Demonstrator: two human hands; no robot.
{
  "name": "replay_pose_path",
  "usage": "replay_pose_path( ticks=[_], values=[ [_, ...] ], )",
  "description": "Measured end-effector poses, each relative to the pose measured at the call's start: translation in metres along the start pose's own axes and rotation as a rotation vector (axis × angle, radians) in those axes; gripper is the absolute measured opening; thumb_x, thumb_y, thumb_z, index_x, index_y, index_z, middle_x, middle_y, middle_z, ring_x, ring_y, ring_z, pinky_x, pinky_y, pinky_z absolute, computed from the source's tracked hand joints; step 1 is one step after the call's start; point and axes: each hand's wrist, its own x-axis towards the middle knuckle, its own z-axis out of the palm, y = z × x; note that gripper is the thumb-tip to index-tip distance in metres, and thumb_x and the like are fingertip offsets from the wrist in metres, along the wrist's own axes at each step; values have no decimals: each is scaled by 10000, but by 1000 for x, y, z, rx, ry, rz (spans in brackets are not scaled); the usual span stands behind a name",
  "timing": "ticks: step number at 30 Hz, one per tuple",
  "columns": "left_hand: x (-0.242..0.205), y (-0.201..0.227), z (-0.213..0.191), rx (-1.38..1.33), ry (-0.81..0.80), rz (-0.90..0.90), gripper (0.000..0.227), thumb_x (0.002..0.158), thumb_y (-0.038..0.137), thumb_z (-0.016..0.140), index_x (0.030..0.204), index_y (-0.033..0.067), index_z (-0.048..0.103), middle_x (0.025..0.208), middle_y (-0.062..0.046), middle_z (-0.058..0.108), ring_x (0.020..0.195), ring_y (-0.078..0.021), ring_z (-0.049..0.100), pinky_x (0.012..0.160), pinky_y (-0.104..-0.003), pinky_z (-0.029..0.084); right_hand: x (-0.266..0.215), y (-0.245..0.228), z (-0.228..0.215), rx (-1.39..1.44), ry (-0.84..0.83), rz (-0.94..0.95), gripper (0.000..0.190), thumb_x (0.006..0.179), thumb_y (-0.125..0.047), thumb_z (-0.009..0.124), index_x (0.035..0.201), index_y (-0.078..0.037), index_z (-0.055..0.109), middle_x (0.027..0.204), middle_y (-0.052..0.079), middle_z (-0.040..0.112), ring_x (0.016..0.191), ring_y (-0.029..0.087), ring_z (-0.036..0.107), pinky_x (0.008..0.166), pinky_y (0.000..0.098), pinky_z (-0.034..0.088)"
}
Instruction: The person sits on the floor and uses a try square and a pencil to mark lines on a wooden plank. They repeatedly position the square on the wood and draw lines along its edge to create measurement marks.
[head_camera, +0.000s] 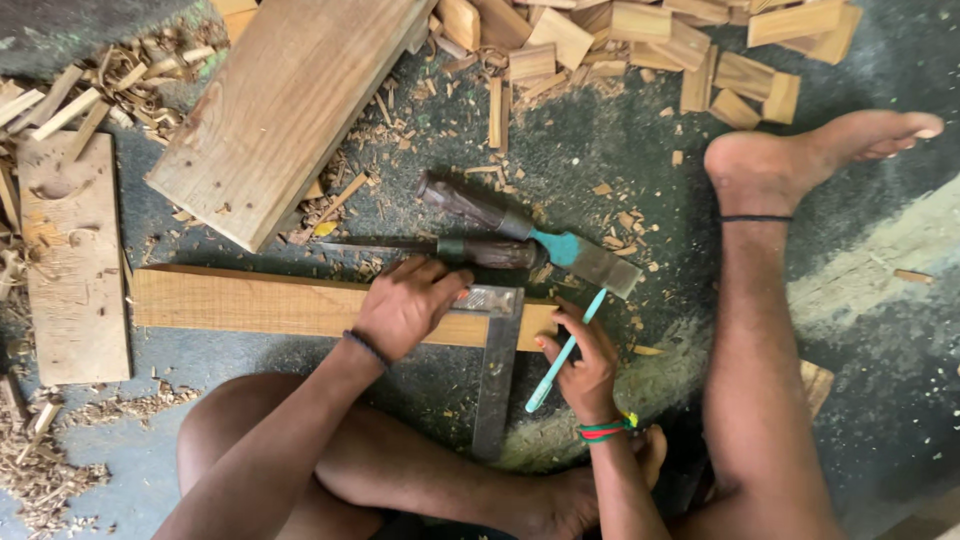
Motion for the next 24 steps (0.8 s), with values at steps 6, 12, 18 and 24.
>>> replay_pose_path(
  ticks=[6,12,18,24],
  values=[
    [14,-13,12,-51,-4,-73,157,961,210,692,1091,137,739,1009,-86,750,874,-258,692,653,-367,598,5,3,-3,-12,-34,-3,455,852,-103,829,1259,-14,647,1254,192,699,1145,344,702,922,433,572],
    [14,-3,4,-13,115,-89,167,926,237,713,1074,169,747,977,-51,748,895,-248,704,669,-381,594,7,-1,-3,-25,-37,23,522,872,-138,813,1344,-22,622,1258,193,698,1153,338,699,936,434,569],
    [8,0,6,60,21,-31,203,938,248,701,1116,164,752,955,-51,740,895,-258,702,666,-378,598,12,-15,-13,21,-159,38,863,720,-247,890,1437,20,491,1354,256,611,1210,392,606,981,480,502],
    [-6,2,11,61,-32,-36,242,978,297,664,1165,167,744,991,-67,743,896,-268,701,675,-378,601,9,-23,-18,-111,-225,-175,809,691,-288,915,1371,-30,559,1285,187,668,1150,388,625,986,482,512]
  ],
)
